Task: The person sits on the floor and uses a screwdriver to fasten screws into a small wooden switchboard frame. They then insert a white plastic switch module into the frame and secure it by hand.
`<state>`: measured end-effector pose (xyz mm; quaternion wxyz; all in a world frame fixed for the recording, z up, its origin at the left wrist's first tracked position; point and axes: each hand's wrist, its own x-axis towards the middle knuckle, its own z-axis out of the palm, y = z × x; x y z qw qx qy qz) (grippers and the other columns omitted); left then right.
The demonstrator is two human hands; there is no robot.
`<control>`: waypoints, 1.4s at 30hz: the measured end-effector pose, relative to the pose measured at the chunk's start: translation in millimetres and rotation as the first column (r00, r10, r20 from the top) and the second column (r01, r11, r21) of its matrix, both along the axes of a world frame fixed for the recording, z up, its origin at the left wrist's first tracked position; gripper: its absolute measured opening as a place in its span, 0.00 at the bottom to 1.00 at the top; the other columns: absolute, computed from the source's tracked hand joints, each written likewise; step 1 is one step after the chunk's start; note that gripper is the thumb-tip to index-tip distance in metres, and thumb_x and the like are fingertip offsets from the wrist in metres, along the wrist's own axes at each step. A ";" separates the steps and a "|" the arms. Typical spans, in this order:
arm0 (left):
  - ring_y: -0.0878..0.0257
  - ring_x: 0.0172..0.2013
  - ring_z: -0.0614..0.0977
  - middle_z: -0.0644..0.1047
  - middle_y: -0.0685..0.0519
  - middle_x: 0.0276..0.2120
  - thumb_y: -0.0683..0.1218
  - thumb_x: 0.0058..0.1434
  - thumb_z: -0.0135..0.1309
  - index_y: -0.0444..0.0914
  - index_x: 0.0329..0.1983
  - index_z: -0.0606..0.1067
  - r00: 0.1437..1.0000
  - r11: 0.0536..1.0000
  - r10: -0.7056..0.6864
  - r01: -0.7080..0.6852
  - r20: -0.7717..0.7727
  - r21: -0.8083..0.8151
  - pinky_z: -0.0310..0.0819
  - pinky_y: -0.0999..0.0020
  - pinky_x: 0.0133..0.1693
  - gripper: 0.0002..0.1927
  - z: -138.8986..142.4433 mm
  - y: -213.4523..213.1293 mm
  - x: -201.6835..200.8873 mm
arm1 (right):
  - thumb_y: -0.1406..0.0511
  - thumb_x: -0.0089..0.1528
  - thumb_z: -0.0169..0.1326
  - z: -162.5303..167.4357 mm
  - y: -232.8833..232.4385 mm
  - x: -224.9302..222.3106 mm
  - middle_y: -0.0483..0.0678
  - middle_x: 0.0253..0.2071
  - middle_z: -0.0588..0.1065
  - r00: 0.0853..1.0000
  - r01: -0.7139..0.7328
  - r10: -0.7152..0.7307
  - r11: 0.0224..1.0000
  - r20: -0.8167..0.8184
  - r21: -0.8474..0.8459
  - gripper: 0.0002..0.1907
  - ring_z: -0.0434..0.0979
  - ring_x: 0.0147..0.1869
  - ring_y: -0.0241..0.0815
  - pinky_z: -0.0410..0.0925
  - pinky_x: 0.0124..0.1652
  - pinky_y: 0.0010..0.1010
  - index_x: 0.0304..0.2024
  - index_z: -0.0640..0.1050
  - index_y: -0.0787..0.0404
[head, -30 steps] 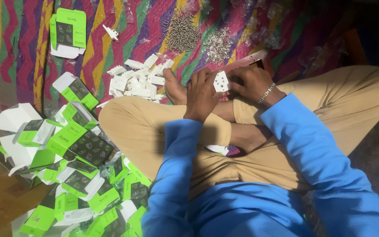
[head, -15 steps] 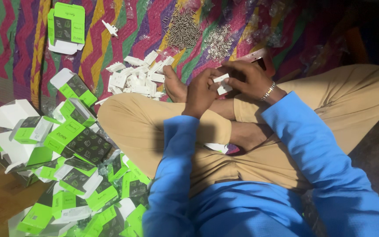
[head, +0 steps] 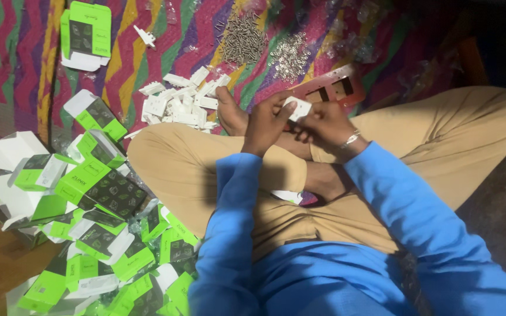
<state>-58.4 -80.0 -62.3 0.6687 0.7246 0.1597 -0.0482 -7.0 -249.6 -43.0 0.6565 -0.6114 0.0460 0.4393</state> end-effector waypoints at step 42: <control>0.40 0.43 0.79 0.71 0.40 0.53 0.39 0.46 0.65 0.34 0.56 0.68 0.992 0.793 -0.116 0.123 -0.050 0.597 0.76 0.47 0.41 0.32 8.3 -3.9 -12.3 | 0.64 0.61 0.62 56.0 167.7 104.2 0.55 0.40 0.81 0.278 -0.087 0.601 0.792 0.749 -0.604 0.08 0.82 0.42 0.58 0.73 0.42 0.44 0.42 0.85 0.56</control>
